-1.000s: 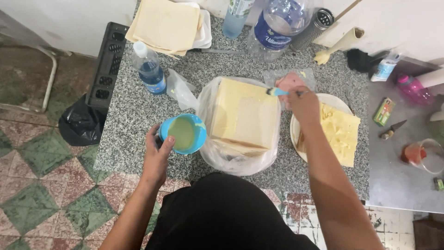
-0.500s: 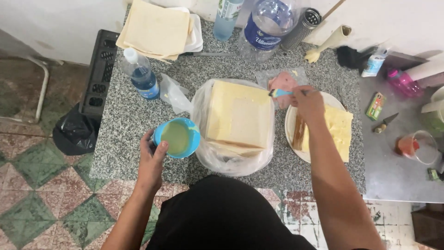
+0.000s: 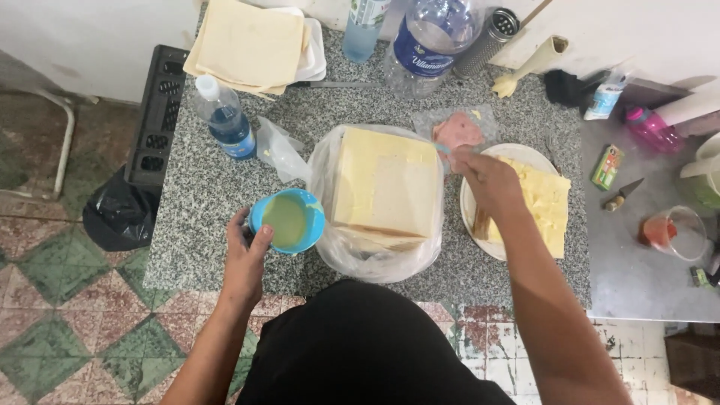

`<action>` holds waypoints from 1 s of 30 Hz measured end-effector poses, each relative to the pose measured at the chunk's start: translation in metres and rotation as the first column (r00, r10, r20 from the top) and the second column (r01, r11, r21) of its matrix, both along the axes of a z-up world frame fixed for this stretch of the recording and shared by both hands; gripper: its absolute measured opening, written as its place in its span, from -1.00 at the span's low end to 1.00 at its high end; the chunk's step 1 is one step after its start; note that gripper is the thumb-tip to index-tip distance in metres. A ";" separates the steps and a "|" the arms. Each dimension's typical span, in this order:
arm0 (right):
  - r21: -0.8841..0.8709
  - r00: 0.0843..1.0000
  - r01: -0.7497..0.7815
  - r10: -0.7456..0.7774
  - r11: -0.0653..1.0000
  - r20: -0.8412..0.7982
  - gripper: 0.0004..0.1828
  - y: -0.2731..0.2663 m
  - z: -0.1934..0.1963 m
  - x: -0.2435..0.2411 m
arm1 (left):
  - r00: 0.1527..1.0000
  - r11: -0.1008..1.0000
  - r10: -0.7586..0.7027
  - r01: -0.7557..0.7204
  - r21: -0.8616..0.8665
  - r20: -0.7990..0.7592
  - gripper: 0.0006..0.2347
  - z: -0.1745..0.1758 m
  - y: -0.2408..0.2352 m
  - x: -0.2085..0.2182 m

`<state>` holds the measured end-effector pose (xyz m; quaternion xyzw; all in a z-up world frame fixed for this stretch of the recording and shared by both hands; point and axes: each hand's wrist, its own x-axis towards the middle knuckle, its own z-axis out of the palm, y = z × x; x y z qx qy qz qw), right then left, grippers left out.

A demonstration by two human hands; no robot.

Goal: Layering cheese slices on bread and applying a liquid coating using a brush to prepare multiple sandwiches.

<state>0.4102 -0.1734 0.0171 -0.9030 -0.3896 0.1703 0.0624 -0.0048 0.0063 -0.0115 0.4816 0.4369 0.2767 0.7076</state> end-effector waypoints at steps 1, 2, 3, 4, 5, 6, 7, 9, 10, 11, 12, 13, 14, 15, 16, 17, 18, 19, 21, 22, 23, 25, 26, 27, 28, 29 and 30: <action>0.073 0.996 0.076 -0.073 0.994 -0.045 -0.56 0.007 -0.005 0.004 | 1.000 1.000 0.004 -0.004 -0.002 -0.006 -0.16 0.000 -0.001 -0.001; 0.074 0.996 0.075 -0.071 0.994 -0.046 -0.56 0.008 -0.014 0.002 | 1.000 1.000 0.006 -0.006 0.000 -0.006 -0.16 -0.001 -0.001 0.001; -0.023 0.999 -0.037 0.037 0.999 -0.008 -0.56 0.011 -0.024 0.000 | 1.000 1.000 0.001 -0.001 0.004 -0.006 -0.16 -0.002 0.000 0.002; -0.125 0.989 -0.145 0.148 0.982 0.020 -0.55 0.013 -0.034 -0.002 | 1.000 1.000 -0.004 0.005 0.008 -0.007 -0.16 -0.004 0.001 0.002; -0.127 0.988 -0.152 0.155 0.980 0.017 -0.55 0.011 -0.021 -0.008 | 1.000 1.000 0.003 -0.003 0.006 -0.009 -0.16 0.000 0.002 0.003; -0.079 0.992 -0.124 0.124 0.989 -0.012 -0.58 0.008 -0.008 -0.014 | 1.000 1.000 -0.005 0.005 0.007 0.001 -0.16 0.004 0.003 0.003; -0.037 0.994 -0.097 0.095 0.995 -0.048 -0.59 0.005 0.003 -0.022 | 1.000 1.000 -0.011 0.011 0.004 0.007 -0.17 0.007 0.002 0.000; -0.041 0.999 -0.054 0.053 0.998 -0.013 -0.60 0.006 -0.002 -0.017 | 1.000 1.000 0.014 -0.014 0.004 0.023 -0.16 0.000 0.000 0.000; -0.035 1.000 -0.001 0.002 0.999 0.029 -0.60 0.007 -0.003 -0.014 | 0.999 1.000 0.029 -0.029 0.011 0.045 -0.15 -0.003 0.001 0.001; -0.032 1.000 -0.005 0.006 0.999 0.030 -0.60 0.010 -0.006 -0.019 | 0.998 0.999 0.033 -0.033 0.014 0.046 -0.15 -0.002 0.001 0.002; -0.041 1.000 -0.010 0.010 0.999 -0.008 -0.62 0.014 -0.009 -0.024 | 0.998 0.999 0.040 -0.041 0.011 0.047 -0.16 0.000 0.001 0.003; -0.051 0.999 -0.018 0.016 0.999 -0.051 -0.63 0.017 -0.015 -0.030 | 0.998 0.999 0.050 -0.050 0.006 0.044 -0.16 0.001 0.001 0.002; -0.050 0.998 -0.024 0.021 0.998 -0.055 -0.63 0.013 -0.003 -0.037 | 0.998 0.998 0.056 -0.056 0.006 0.040 -0.16 -0.004 0.003 0.003; -0.049 0.997 -0.012 0.008 0.999 -0.082 -0.65 0.010 0.007 -0.044 | 0.998 0.999 0.050 -0.050 0.001 0.044 -0.15 -0.009 0.003 0.002; -0.048 0.994 0.001 -0.006 0.999 -0.109 -0.66 0.007 0.017 -0.051 | 0.998 0.999 0.045 -0.045 -0.005 0.049 -0.14 -0.014 0.004 -0.001; -0.052 0.993 -0.019 0.013 0.998 -0.121 -0.66 0.009 0.030 -0.060 | 0.997 0.998 0.065 -0.065 -0.008 0.036 -0.14 -0.012 0.003 0.000; 0.092 0.987 0.023 -0.008 0.996 -0.160 -0.71 0.010 0.044 -0.068 | 0.997 0.998 0.064 -0.064 -0.003 0.033 -0.16 -0.010 0.001 0.000; 0.238 0.980 0.079 -0.031 0.968 -0.198 -0.76 0.012 0.059 -0.074 | 0.998 0.998 0.056 -0.057 0.009 0.036 -0.17 -0.007 0.004 0.004; 0.284 0.951 0.090 0.002 0.955 -0.310 -0.81 0.024 0.072 -0.100 | 0.999 0.999 0.043 -0.043 0.025 0.003 -0.16 0.005 0.006 0.006; 0.322 0.911 0.117 0.027 0.940 -0.411 -0.82 0.027 0.078 -0.112 | 1.000 0.999 0.017 -0.016 0.035 -0.025 -0.15 0.011 0.006 0.007; 0.324 0.910 0.120 0.026 0.938 -0.413 -0.82 0.038 0.084 -0.134 | 1.000 0.999 0.015 -0.013 0.038 -0.028 -0.15 0.013 0.007 0.010; 0.398 0.868 -0.013 0.208 0.917 -0.452 -0.81 0.058 0.097 -0.176 | 0.993 0.997 -0.031 0.039 0.067 -0.117 -0.23 0.016 0.009 0.018; 0.399 0.869 -0.008 0.204 0.917 -0.451 -0.81 0.066 0.082 -0.178 | 0.992 0.997 -0.036 0.044 0.068 -0.117 -0.23 0.016 0.009 0.021; 0.404 0.879 -0.216 0.357 0.889 -0.316 -0.80 0.074 0.066 -0.181 | 0.985 0.991 -0.060 0.078 0.105 -0.163 -0.16 0.016 0.010 0.025; 0.377 0.845 -0.414 0.504 0.829 -0.179 -0.79 0.082 0.050 -0.183 | 0.974 0.984 -0.082 0.113 0.140 -0.209 -0.09 0.016 0.011 0.029; 0.377 0.847 -0.411 0.501 0.830 -0.180 -0.79 0.086 0.044 -0.183 | 0.974 0.983 -0.085 0.116 0.140 -0.210 -0.09 0.019 0.011 0.030; 0.278 0.847 -0.416 0.480 0.866 -0.227 -0.78 0.091 0.039 -0.183 | 0.965 0.980 -0.089 0.130 0.152 -0.247 -0.10 0.022 0.011 0.030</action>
